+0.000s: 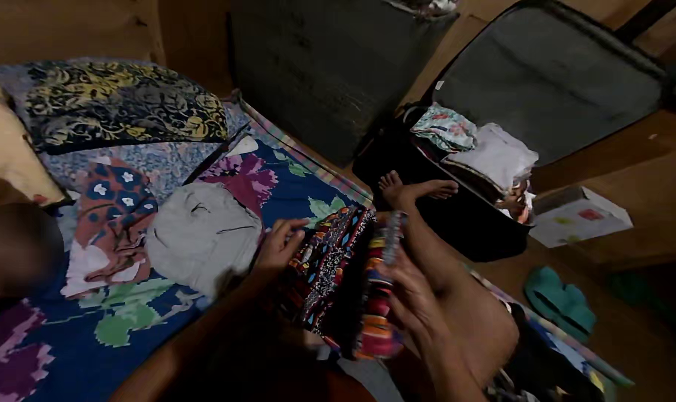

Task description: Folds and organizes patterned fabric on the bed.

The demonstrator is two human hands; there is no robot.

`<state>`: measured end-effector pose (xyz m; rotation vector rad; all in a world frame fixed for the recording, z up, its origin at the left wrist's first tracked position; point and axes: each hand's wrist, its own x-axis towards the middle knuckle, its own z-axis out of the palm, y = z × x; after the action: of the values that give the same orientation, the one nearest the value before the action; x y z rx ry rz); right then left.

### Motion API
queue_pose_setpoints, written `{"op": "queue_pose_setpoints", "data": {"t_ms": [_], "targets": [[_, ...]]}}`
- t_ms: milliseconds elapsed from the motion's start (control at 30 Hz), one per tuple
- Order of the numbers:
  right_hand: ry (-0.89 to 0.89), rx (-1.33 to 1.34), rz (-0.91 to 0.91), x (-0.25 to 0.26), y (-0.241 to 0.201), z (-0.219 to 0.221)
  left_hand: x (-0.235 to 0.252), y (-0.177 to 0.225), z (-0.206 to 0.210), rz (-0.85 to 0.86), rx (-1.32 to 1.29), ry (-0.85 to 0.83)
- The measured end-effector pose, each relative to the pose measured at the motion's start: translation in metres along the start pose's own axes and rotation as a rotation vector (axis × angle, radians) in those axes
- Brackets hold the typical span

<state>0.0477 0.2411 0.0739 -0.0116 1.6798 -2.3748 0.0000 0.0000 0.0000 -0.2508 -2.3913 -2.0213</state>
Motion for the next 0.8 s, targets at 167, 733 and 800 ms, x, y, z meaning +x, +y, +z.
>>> {"op": "queue_pose_setpoints", "data": {"t_ms": [167,733,800], "targets": [[-0.149,-0.235,0.136,0.039,0.025,0.023,-0.003,0.004,0.0,-0.18,-0.027,-0.355],[0.358,0.237,0.125,0.055,0.053,-0.092,0.009,-0.007,0.005,-0.397,0.143,-0.192],[0.417,0.102,0.068,0.063,0.04,-0.094,0.012,-0.013,0.002,-0.502,0.194,-0.295]]}}
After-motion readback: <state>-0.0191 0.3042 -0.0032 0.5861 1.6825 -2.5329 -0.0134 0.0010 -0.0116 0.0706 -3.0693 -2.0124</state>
